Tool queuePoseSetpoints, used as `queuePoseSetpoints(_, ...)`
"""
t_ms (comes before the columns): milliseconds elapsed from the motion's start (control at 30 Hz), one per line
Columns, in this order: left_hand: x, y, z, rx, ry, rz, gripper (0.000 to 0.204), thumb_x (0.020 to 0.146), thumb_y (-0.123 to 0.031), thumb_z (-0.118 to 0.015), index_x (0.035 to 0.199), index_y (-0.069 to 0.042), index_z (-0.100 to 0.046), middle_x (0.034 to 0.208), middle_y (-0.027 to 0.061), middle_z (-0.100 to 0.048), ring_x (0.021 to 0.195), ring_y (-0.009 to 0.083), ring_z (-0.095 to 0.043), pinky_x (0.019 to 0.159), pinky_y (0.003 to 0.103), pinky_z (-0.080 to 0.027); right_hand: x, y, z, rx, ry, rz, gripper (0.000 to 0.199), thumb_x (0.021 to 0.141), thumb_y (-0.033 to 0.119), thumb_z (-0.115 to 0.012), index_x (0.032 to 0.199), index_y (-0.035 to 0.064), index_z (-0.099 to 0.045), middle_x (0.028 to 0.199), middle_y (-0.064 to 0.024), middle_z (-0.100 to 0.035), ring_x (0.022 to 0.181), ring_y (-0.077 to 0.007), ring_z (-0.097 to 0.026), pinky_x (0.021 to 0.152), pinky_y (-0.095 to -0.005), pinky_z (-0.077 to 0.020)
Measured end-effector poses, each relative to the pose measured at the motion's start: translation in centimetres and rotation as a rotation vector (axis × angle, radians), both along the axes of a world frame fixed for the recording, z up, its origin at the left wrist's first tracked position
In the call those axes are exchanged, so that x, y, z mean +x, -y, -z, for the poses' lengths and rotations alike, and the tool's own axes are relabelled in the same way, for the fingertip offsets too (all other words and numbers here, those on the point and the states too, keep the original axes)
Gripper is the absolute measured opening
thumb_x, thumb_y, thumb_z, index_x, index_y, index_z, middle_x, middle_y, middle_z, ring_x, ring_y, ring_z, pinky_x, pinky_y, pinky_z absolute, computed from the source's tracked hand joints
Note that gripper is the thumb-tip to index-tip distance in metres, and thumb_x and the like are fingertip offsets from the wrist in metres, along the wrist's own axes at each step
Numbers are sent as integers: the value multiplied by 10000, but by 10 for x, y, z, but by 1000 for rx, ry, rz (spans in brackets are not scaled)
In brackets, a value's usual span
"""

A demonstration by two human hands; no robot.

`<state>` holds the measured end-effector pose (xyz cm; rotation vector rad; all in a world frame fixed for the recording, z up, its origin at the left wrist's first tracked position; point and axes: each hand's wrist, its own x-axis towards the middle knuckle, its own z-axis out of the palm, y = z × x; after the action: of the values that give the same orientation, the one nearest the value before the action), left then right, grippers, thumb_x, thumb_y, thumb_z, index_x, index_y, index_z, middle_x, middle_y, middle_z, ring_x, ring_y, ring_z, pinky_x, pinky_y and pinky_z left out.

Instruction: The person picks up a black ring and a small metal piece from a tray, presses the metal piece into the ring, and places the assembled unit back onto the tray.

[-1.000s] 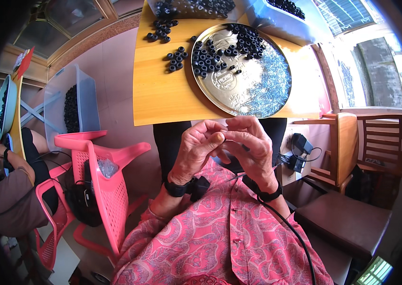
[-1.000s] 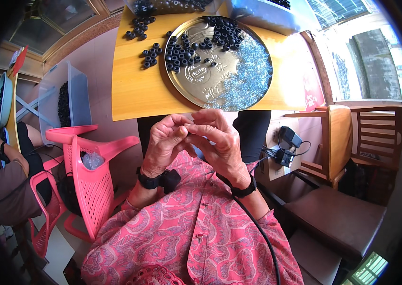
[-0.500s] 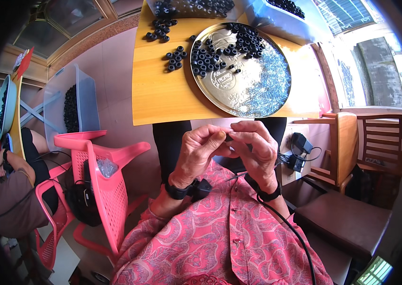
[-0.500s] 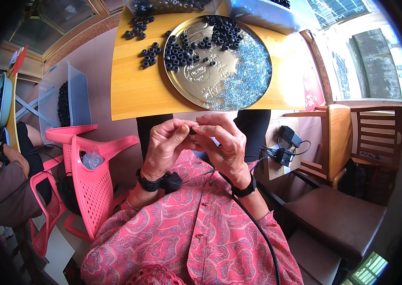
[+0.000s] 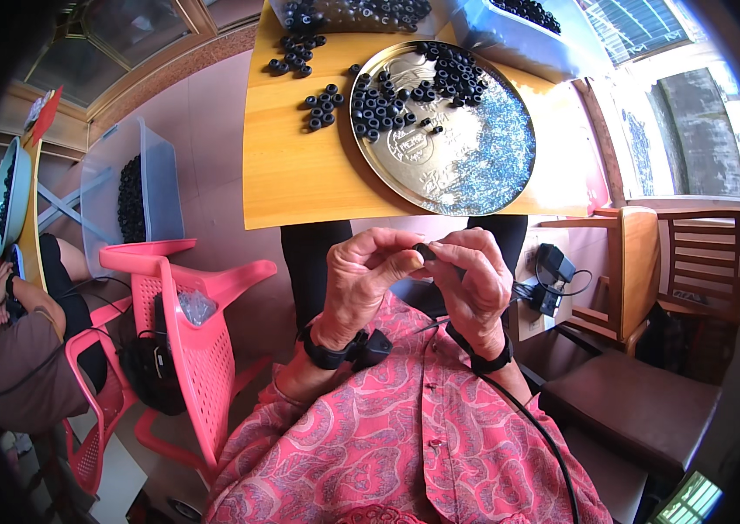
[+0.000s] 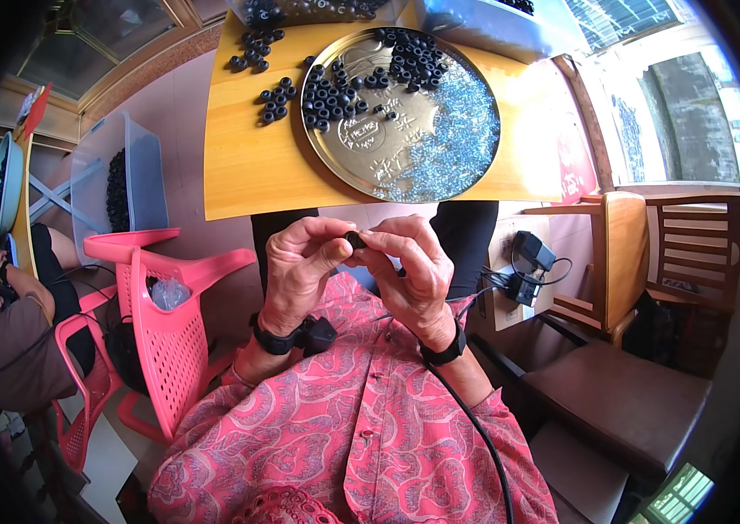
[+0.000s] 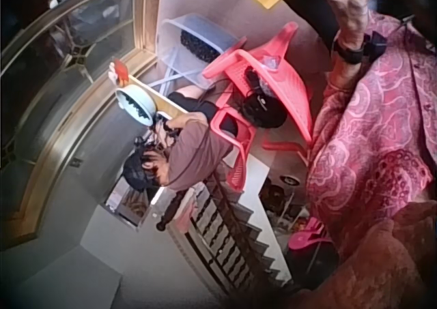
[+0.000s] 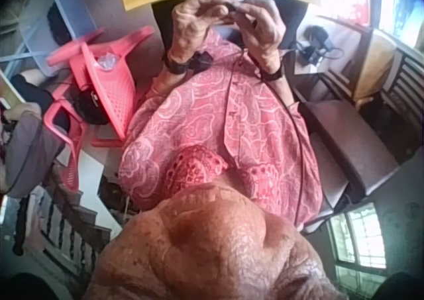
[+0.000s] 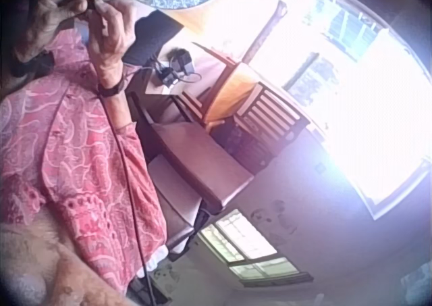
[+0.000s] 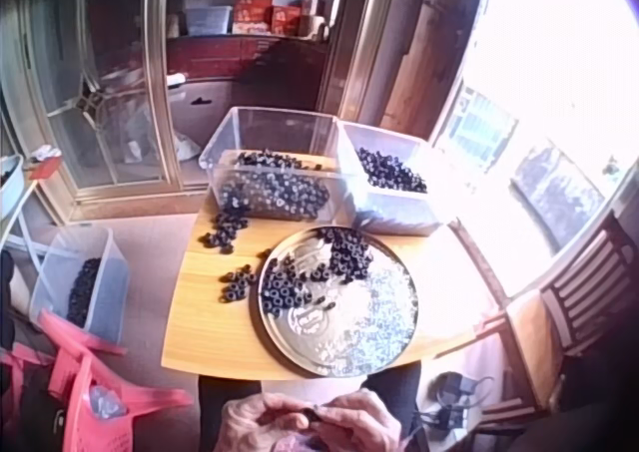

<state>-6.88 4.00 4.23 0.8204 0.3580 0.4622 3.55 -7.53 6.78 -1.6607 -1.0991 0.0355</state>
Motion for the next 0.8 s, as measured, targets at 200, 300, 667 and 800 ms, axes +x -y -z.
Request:
queuePoseSetpoints(200,-1,1,-3,163,-44,-60,157,829,-9,-702,976,25,-660,901,69,-682,817,108,-648,760,243,-553,0,3,0,-21,-5,-13,286,708,-66,-744,966,20,-658,837,-100,-632,719,-193,-637,601,-277,-508)
queuePoseSetpoints(300,-1,0,-1,213,3,-77,151,814,1,-713,956,22,-666,910,57,-671,826,100,-637,764,234,-540,-1,3,0,-18,-4,-20,285,710,-67,-741,968,16,-654,836,-101,-635,712,-193,-633,599,-278,-504)
queuePoseSetpoints(667,-2,4,0,252,-29,-76,180,792,-2,-732,962,17,-673,927,63,-651,846,94,-617,761,221,-514,4,5,0,0,3,-50,299,688,-53,-759,956,15,-646,824,-106,-645,731,-203,-649,608,-281,-511)
queuePoseSetpoints(800,2,3,4,310,60,-104,169,801,-4,-723,962,17,-676,938,65,-641,840,95,-612,756,218,-510,5,6,2,31,-69,-59,276,677,-30,-779,918,12,-650,808,-96,-646,723,-185,-642,615,-271,-506)
